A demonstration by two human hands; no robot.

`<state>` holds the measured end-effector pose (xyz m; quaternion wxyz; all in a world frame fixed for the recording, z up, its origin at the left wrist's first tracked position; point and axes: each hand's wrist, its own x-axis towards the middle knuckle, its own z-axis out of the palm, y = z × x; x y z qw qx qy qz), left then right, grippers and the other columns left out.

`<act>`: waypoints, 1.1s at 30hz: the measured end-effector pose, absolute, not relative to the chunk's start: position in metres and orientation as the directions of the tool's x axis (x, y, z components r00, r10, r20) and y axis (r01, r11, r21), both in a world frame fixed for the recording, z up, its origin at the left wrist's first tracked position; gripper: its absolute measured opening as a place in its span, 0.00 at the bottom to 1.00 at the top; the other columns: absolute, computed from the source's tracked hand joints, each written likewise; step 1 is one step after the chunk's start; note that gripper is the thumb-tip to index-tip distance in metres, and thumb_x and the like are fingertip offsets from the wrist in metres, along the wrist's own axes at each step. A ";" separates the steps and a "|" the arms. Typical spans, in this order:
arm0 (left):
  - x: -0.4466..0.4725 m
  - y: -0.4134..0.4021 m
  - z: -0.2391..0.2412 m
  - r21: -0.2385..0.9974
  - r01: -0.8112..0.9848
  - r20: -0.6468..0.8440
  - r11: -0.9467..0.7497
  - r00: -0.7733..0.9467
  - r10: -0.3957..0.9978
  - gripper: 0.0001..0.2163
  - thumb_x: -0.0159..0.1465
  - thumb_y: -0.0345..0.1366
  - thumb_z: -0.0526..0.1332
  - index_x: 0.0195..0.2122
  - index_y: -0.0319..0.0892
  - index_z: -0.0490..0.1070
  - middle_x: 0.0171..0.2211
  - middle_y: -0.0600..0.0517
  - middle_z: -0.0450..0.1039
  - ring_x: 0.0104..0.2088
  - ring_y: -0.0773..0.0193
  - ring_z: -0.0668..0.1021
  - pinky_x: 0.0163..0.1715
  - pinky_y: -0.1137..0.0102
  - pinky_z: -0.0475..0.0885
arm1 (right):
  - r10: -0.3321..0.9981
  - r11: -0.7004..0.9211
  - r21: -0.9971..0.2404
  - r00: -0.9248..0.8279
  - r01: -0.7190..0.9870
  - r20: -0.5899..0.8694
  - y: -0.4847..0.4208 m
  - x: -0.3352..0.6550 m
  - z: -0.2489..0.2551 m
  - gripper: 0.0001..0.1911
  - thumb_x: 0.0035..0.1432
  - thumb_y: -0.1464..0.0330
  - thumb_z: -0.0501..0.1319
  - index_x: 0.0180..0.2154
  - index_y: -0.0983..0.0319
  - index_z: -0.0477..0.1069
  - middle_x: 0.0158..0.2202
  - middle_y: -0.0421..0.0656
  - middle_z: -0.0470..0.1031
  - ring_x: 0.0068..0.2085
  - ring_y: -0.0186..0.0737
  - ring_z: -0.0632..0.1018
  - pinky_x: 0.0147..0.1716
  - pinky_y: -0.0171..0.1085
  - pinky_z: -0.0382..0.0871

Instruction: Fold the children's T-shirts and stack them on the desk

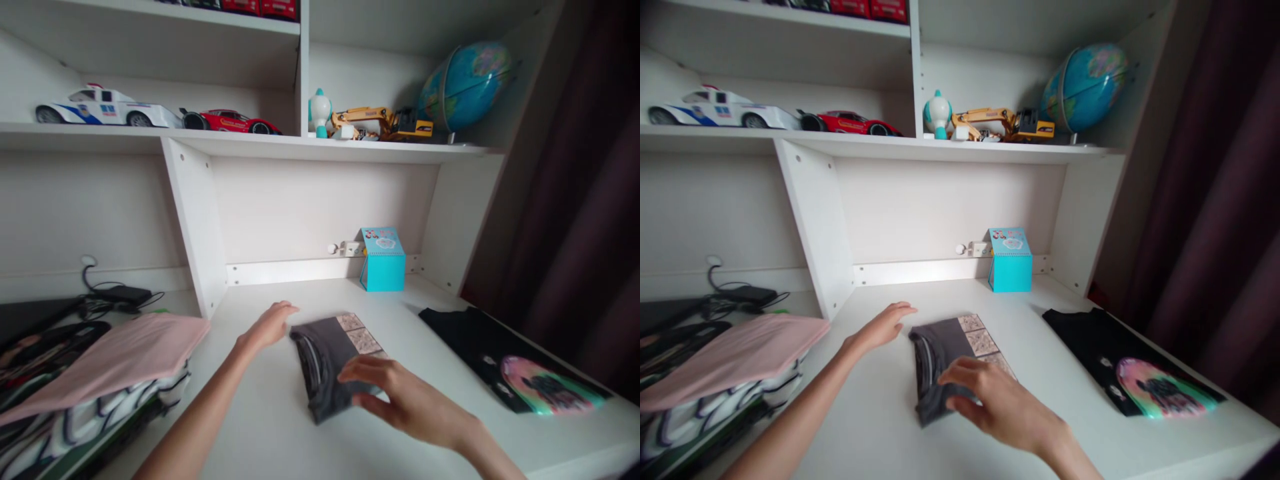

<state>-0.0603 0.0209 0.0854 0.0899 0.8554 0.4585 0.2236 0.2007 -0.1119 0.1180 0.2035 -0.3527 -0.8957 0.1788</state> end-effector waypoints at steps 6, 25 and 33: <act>-0.002 -0.062 0.074 0.374 0.555 0.153 -0.743 0.753 0.640 0.17 0.62 0.35 0.52 0.52 0.44 0.64 0.51 0.47 0.67 0.49 0.59 0.70 0.51 0.67 0.62 | 0.841 0.537 -0.409 -0.503 0.738 0.197 -0.044 0.233 0.047 0.20 0.55 0.74 0.49 0.50 0.59 0.66 0.53 0.45 0.67 0.53 0.40 0.68 0.52 0.40 0.61; -0.024 -0.036 0.024 0.249 0.923 0.063 -0.293 0.286 0.956 0.18 0.61 0.34 0.50 0.52 0.36 0.65 0.46 0.38 0.68 0.46 0.52 0.71 0.45 0.63 0.64 | 0.993 0.030 -0.289 0.004 0.957 0.117 -0.070 0.240 0.000 0.12 0.59 0.64 0.49 0.36 0.61 0.68 0.36 0.47 0.72 0.36 0.42 0.75 0.31 0.35 0.63; -0.035 -0.042 0.020 0.605 0.765 -0.047 -0.223 0.314 0.948 0.24 0.56 0.38 0.57 0.54 0.39 0.62 0.38 0.47 0.73 0.35 0.61 0.74 0.36 0.71 0.67 | 0.990 0.061 -0.499 0.013 0.864 0.143 -0.058 0.234 -0.008 0.08 0.52 0.72 0.52 0.37 0.62 0.61 0.34 0.46 0.73 0.35 0.40 0.75 0.33 0.34 0.62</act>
